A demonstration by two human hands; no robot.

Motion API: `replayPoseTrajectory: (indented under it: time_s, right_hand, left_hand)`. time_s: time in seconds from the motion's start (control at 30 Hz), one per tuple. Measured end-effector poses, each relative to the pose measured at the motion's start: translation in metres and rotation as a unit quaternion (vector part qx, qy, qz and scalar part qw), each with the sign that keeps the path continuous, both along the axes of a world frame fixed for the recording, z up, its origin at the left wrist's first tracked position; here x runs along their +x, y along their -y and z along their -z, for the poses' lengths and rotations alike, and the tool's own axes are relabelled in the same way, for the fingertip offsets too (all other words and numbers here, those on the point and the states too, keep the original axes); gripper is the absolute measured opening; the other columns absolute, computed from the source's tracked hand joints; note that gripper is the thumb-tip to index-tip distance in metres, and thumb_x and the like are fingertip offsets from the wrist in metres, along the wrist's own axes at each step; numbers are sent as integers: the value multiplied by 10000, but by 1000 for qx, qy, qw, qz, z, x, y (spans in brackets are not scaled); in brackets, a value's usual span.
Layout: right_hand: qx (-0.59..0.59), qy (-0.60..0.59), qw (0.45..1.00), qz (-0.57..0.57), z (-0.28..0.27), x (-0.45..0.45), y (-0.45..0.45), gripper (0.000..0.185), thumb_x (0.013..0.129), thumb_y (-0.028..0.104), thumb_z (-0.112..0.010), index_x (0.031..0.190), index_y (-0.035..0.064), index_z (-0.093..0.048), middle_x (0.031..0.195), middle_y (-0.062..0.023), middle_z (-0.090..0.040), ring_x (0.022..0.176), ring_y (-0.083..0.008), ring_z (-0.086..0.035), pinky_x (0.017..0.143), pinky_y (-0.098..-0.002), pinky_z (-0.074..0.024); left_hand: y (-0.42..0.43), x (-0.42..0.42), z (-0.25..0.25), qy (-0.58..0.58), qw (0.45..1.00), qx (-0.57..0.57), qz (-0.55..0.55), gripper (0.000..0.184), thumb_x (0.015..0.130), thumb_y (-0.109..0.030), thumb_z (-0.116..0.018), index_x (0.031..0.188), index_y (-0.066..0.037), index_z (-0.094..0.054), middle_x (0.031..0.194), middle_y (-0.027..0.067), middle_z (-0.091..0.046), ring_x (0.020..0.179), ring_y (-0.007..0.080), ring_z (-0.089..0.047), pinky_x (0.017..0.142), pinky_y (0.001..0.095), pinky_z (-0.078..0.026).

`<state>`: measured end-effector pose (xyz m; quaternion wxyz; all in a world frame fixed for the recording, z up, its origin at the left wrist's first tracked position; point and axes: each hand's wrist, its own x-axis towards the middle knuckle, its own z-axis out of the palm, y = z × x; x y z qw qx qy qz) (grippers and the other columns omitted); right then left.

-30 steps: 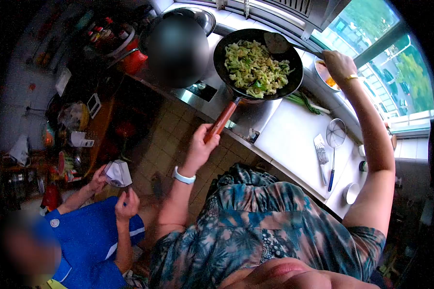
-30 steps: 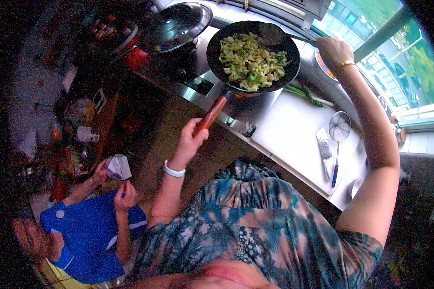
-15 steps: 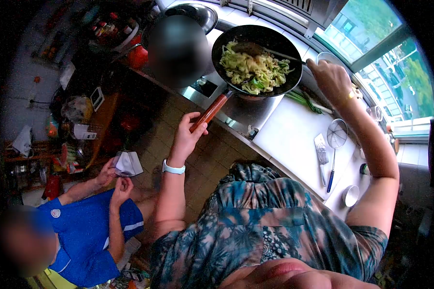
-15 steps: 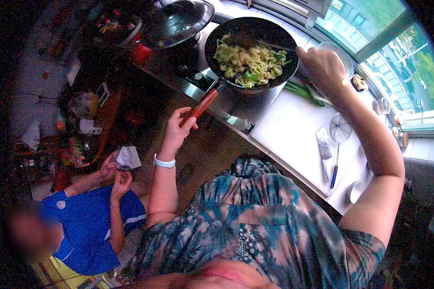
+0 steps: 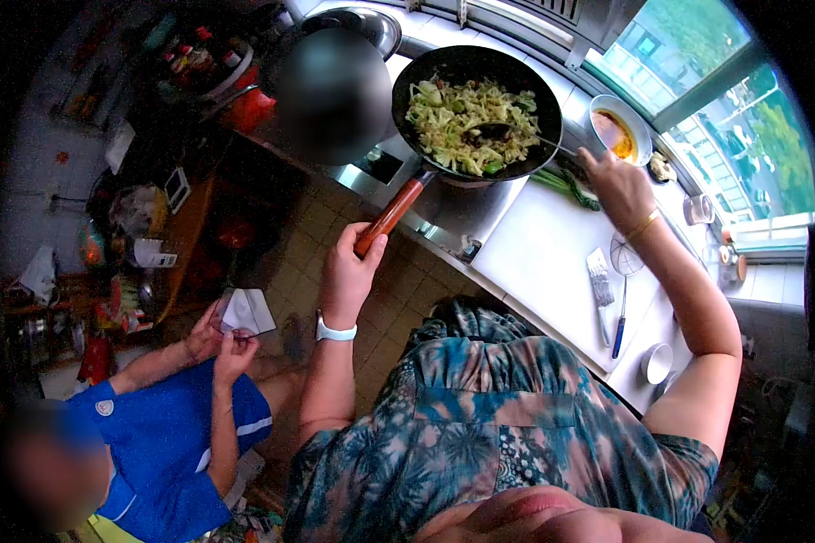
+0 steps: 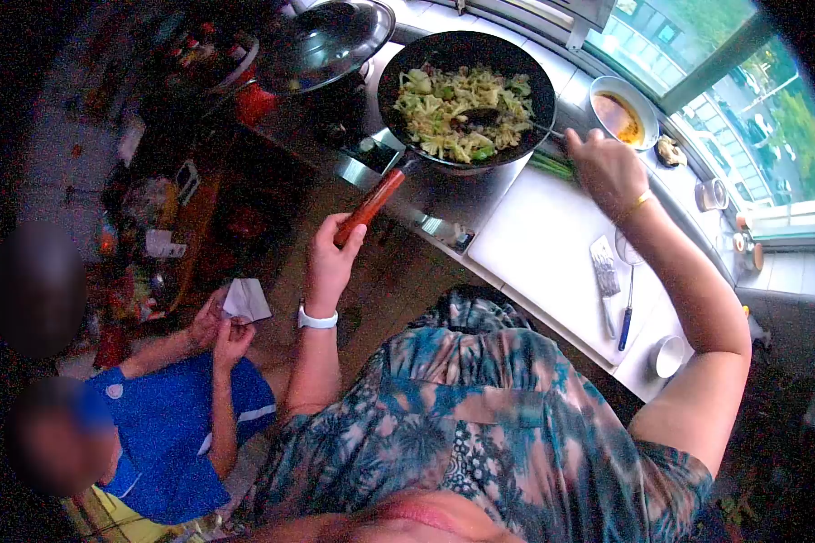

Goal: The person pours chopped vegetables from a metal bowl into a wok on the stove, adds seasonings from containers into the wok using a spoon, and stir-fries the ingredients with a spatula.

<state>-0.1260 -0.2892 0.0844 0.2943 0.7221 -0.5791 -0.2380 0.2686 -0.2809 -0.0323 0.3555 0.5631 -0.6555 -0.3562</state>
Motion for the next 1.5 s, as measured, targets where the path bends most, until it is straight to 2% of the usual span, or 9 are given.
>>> replayPoseTrajectory:
  time_s: [0.37,0.47,0.53,0.6,0.77,0.97,1.07,1.17,1.5]
  right_hand:
    - [-44,173,984,23,12,-81,112,236,895,102,-458,1061,139,-621,866,-155,-671,794,-327,-666,638,-435,-537]
    - [-45,198,979,20,55,-78,114,372,880,51,-436,1202,179,-570,781,-179,-629,734,-331,-651,604,-439,-524]
    - [-184,155,950,-200,104,-89,101,599,849,28,-470,1400,249,-386,875,-180,-557,696,-336,-629,579,-438,-516]
    - [9,275,961,36,82,-29,57,606,862,53,-489,1414,266,-359,933,-175,-566,775,-347,-633,651,-451,-504]
    - [-59,326,943,-22,56,-5,42,617,812,183,-653,1382,175,-416,1140,-182,-544,1012,-381,-574,819,-464,-477]
    - [82,585,773,-233,-30,194,9,948,589,232,-855,1391,87,-372,1369,-209,-414,1274,-385,-400,1073,-419,-335]
    - [115,590,752,-272,-10,251,6,1161,543,325,-872,1451,47,-205,1433,-245,-303,1293,-415,-359,1069,-437,-342]
    - [137,636,711,-267,8,257,24,1162,561,300,-865,1455,33,-172,1408,-263,-327,1279,-423,-373,1057,-430,-357]
    - [129,667,674,-289,-18,251,52,1043,634,135,-802,1478,117,-191,1338,-203,-472,1163,-353,-528,986,-396,-435]
  left_hand:
    - [-6,-2,11,-54,998,-7,-26,417,896,-270,-643,1197,-22,-496,879,90,-613,763,182,-588,672,300,-469]
    - [-18,0,8,-90,995,-19,-49,505,903,-285,-635,1280,-18,-432,1027,102,-594,867,171,-582,708,279,-495]
    - [-32,6,12,-154,985,-35,-63,560,904,-297,-631,1318,-7,-390,1129,120,-555,932,190,-576,708,293,-517]
    - [-64,35,33,-199,976,10,-84,571,910,-268,-627,1353,-23,-363,1245,119,-491,1050,162,-530,804,292,-496]
    - [-119,73,70,-289,943,63,-153,496,938,-167,-570,1375,-56,-364,1267,80,-511,1089,145,-533,862,281,-463]
    - [-84,108,35,-461,862,101,-186,430,924,-237,-554,1312,-119,-412,1241,30,-531,1118,153,-525,949,363,-415]
    - [-22,116,-14,-99,994,-23,-46,372,909,-286,-548,1252,-175,-456,1196,-14,-556,1129,149,-516,982,417,-380]
    - [5,100,-38,335,925,-181,6,317,894,-334,-543,1191,-231,-500,1151,-57,-581,1139,144,-506,1014,471,-344]
    - [32,80,-77,300,816,-491,52,273,871,-325,-556,1079,-148,-570,1131,0,-598,1097,166,-533,1057,532,-325]
